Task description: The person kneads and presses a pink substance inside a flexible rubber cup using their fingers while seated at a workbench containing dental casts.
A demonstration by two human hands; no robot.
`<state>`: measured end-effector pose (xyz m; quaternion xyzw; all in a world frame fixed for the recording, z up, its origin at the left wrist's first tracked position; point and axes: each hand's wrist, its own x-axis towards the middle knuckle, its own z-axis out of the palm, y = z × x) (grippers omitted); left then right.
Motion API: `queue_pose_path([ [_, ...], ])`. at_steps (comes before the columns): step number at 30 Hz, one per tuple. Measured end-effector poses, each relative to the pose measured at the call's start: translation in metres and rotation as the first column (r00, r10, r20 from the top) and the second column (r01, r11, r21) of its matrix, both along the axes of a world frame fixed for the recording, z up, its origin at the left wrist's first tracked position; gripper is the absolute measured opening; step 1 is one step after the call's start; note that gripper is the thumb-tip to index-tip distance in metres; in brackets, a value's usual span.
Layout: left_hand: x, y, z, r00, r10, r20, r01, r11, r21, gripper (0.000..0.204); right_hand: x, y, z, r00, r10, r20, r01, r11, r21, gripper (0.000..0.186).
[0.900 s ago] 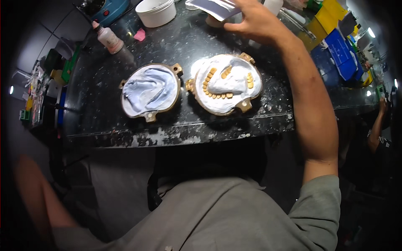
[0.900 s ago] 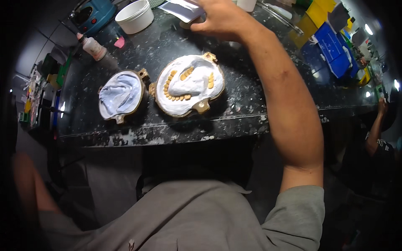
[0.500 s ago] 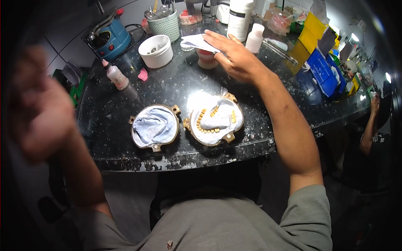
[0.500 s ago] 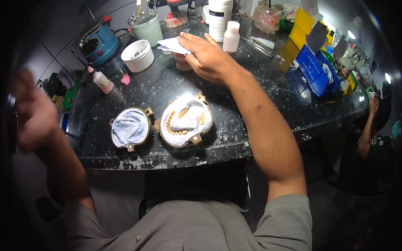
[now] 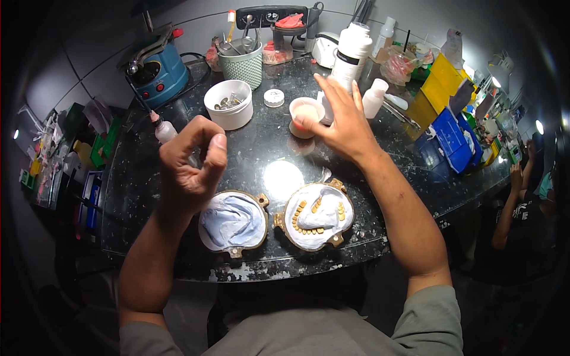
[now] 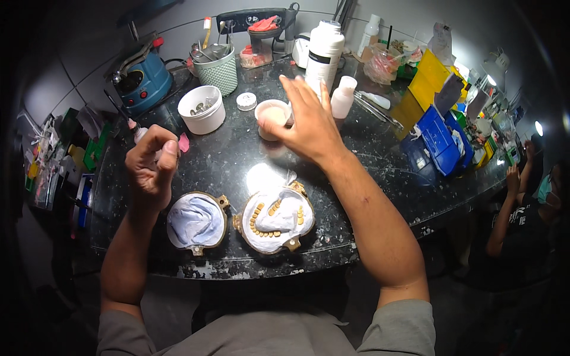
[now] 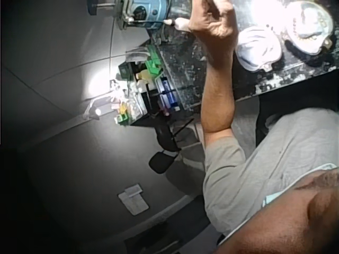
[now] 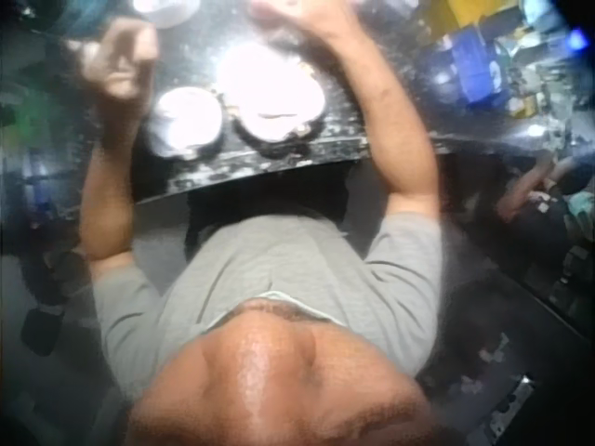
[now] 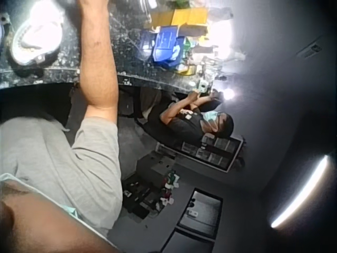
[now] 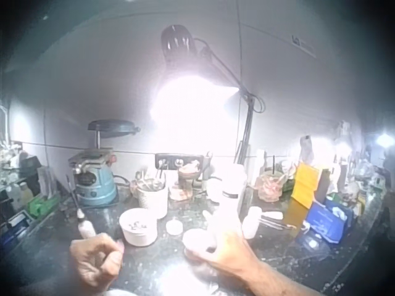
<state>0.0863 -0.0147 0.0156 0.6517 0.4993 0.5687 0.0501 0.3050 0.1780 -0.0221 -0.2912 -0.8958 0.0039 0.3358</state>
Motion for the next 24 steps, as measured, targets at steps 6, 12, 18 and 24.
queue_pose_path([
  [6, 0.000, 0.014, -0.012, 0.998, -0.010, -0.069, 0.009, 1.000, -0.020, 0.016, -0.002, -0.011, 0.004, 0.998, 0.060, -0.011, -0.061, 0.992, -0.109, 0.101],
  [12, 0.003, 0.016, -0.009, 0.970, -0.127, -0.208, 0.118, 0.991, -0.059, 0.089, -0.023, -0.063, 0.017, 0.785, 0.434, -0.442, -0.559, 0.803, -0.205, 0.089],
  [18, -0.001, 0.015, -0.021, 0.979, -0.203, -0.008, 0.203, 0.979, -0.001, 0.064, -0.024, -0.076, 0.033, 0.762, 0.496, -0.416, -0.618, 0.749, -0.238, 0.074],
  [24, -0.003, 0.013, -0.018, 0.946, -0.312, 0.092, 0.317, 0.947, -0.051, 0.058, -0.015, -0.062, 0.029, 0.666, 0.595, -0.450, -0.740, 0.607, -0.290, 0.065],
])
